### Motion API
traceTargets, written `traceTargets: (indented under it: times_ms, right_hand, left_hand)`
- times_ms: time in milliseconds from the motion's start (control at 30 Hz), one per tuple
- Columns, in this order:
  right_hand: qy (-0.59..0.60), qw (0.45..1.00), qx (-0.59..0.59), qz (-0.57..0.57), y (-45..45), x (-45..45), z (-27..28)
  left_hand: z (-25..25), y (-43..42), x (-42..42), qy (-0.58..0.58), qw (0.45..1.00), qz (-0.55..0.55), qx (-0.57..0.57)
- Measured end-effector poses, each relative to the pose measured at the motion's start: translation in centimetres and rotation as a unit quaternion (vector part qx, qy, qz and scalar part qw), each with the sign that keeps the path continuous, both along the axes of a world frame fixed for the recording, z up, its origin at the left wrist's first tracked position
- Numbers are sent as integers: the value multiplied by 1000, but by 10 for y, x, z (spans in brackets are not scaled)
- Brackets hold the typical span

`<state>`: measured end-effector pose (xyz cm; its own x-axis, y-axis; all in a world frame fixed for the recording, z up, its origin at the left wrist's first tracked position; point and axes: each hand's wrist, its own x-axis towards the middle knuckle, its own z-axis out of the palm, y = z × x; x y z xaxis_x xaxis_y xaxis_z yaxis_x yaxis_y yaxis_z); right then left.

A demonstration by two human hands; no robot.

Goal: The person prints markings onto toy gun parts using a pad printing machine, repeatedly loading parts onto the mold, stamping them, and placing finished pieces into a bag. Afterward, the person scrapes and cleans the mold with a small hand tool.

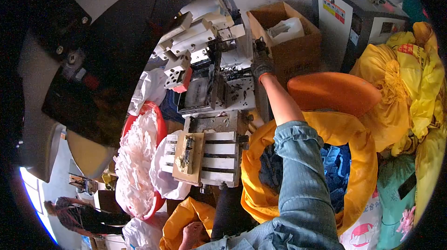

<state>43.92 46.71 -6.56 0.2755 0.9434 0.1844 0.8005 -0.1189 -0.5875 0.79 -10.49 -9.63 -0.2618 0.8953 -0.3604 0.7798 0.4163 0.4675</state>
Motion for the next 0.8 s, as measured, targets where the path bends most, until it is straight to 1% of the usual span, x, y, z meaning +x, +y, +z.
traceTargets:
  times_ms: [33, 67, 133, 167, 200, 233, 267, 367, 433, 467, 533, 567, 633, 667, 700, 733, 767, 800]
  right_hand:
    - [3, 1000, -16, -11, 2, 0, 3]
    - [5, 1000, -16, -11, 0, 1, 2]
    - [-101, 992, -24, 68, -29, -2, 29]
    - [-100, 992, -24, 70, -25, -3, 25]
    - [-111, 988, -36, 98, -17, -2, 16]
    - [-122, 983, -48, 125, -9, -2, 7]
    - [-122, 983, -50, 126, 0, -1, 0]
    - [-158, 975, -34, 154, 5, 2, -1]
    - [-180, 964, 42, 192, -14, 5, 22]
    - [-182, 964, 43, 191, -14, 6, 19]
    - [-88, 971, 162, 150, -16, 7, 16]
    - [-89, 971, 164, 149, -18, 7, 15]
    - [-18, 981, 177, 77, -26, 4, 16]
    - [-21, 981, 175, 85, -32, 7, 18]
    - [67, 968, 206, 124, -43, 16, 18]
    - [157, 946, 230, 165, -58, 23, 17]
    - [275, 931, 175, 163, -74, 33, 16]
    - [388, 902, 110, 157, -89, 42, 16]
  left_hand:
    - [-1, 0, 0, 2, 1000, 0, 0]
    - [-2, 0, 0, -7, 999, 23, -23]
    - [-1, 0, -1, -14, 998, 48, -45]
    - [1, 0, -1, -3, 999, 26, -31]
    - [3, 0, -1, 8, 1000, 5, -19]
    - [10, 3, 5, 8, 1000, 6, -20]
    - [18, 5, 11, 8, 1000, 4, -19]
    - [23, 7, 16, -2, 1000, 18, -26]
    - [23, 8, 17, -13, 999, 32, -31]
    - [23, 9, 18, -1, 1000, 17, -14]
    - [24, 12, 19, 9, 1000, 3, 6]
    - [23, 14, 18, 2, 1000, 9, 2]
    - [19, 16, 13, -5, 1000, 19, -3]
    - [10, 17, 9, 9, 998, -28, 54]
    - [1, 14, 2, 22, 992, -70, 107]
    - [-11, 13, -9, 85, 990, -102, 43]
    - [-11, 14, -5, 104, 981, -145, 70]
    - [5, 17, 12, 47, 995, -49, 75]
